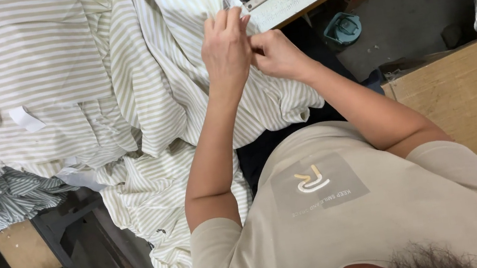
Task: Trimming loose threads from striped garments using a thread nipper and stacking them at a sewing workstation.
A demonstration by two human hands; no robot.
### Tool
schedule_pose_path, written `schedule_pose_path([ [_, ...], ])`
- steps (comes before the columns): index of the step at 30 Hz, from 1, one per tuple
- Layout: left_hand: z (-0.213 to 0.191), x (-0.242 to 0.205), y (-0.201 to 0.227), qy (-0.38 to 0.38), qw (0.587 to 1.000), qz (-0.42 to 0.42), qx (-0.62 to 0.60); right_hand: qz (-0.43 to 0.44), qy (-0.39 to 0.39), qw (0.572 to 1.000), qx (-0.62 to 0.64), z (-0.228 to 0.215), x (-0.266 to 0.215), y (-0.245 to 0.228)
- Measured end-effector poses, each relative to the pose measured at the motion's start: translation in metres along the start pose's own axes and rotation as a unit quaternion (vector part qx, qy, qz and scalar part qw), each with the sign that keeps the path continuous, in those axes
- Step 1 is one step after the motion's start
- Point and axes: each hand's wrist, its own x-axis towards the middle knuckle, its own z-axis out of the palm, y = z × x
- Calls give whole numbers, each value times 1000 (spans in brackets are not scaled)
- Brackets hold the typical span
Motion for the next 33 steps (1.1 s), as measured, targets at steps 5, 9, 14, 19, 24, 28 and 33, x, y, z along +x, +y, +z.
schedule_pose_path([
  [5, -15, -7, -7, -28, 997, -65, -42, -54, 130, 987, -76, -4, 15, 15],
  [9, -19, -9, -8, 1, 994, -85, -68, -23, 148, 987, -63, -1, 45, 23],
  [14, -21, -15, -31, 22, 990, -124, -56, -15, 63, 991, 117, 0, 42, 14],
  [19, -31, -11, -23, 32, 991, -86, -96, -3, 40, 988, 152, -9, 22, 2],
  [24, -37, -6, 7, 52, 975, -60, -209, -28, 39, 993, 110, -13, 13, -4],
  [28, -40, -7, 9, 17, 969, -109, -222, -36, 46, 994, 92, -13, 9, -5],
  [33, -31, -9, -3, 58, 994, -3, -94, -33, 42, 993, 102, -13, 10, -12],
])
